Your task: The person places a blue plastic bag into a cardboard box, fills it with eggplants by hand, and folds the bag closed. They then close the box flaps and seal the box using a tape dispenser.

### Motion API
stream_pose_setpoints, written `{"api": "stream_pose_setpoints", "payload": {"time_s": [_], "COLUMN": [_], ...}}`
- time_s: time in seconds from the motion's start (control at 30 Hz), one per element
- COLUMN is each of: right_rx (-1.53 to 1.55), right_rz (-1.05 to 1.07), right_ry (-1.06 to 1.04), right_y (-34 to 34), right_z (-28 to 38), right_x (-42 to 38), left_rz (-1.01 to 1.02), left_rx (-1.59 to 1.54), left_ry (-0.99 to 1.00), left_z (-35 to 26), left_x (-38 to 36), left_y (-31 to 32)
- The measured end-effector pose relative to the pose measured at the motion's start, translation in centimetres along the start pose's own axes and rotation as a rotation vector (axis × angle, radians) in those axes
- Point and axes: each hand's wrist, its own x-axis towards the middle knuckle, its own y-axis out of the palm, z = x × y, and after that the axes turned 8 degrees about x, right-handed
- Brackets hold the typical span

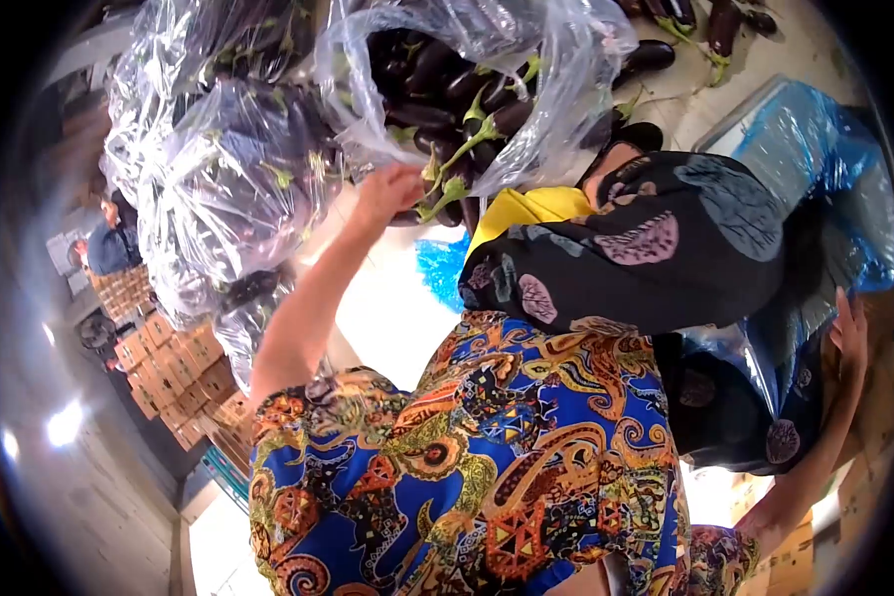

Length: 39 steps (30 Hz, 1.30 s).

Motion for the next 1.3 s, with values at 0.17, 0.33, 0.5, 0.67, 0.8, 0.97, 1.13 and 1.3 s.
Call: {"api": "stream_pose_setpoints", "payload": {"time_s": [0.17, 0.33, 0.5, 0.67, 0.8, 0.97, 1.13, 1.3], "right_rx": [0.034, 0.181, 0.122, 0.055, 0.182, 0.182, 0.28, 0.188], "right_rz": [0.018, -0.135, -0.514, -0.648, -0.457, -0.249, 0.038, 0.004], "right_ry": [-0.033, -0.304, -0.472, -0.591, -0.607, -0.717, -0.92, -0.929], "right_y": [-4.5, -6.6, -7.1, -6.5, -6.0, -3.4, -2.0, 4.8], "right_z": [-2.6, -3.4, -1.8, -0.5, -0.4, 2.9, 3.3, 14.0], "right_x": [1.3, 1.5, -0.4, -3.3, -1.7, -1.6, -4.2, -14.5], "left_rz": [-0.317, -0.458, -0.409, -0.079, 0.178, 0.308, -0.201, -0.128], "left_rx": [-0.142, 0.197, 0.255, -0.309, -0.692, -0.678, -0.163, -0.331], "left_ry": [-0.324, 0.167, 0.244, 0.026, 0.083, 0.288, 0.51, 0.797], "left_z": [11.9, 15.7, 13.9, 9.4, 3.9, -1.8, -9.9, -25.4], "left_x": [-3.0, 1.3, 8.7, 4.3, 0.3, -1.0, -1.4, -5.1], "left_y": [4.6, 9.0, 10.2, 4.4, -1.8, -3.8, -2.0, 7.1]}}
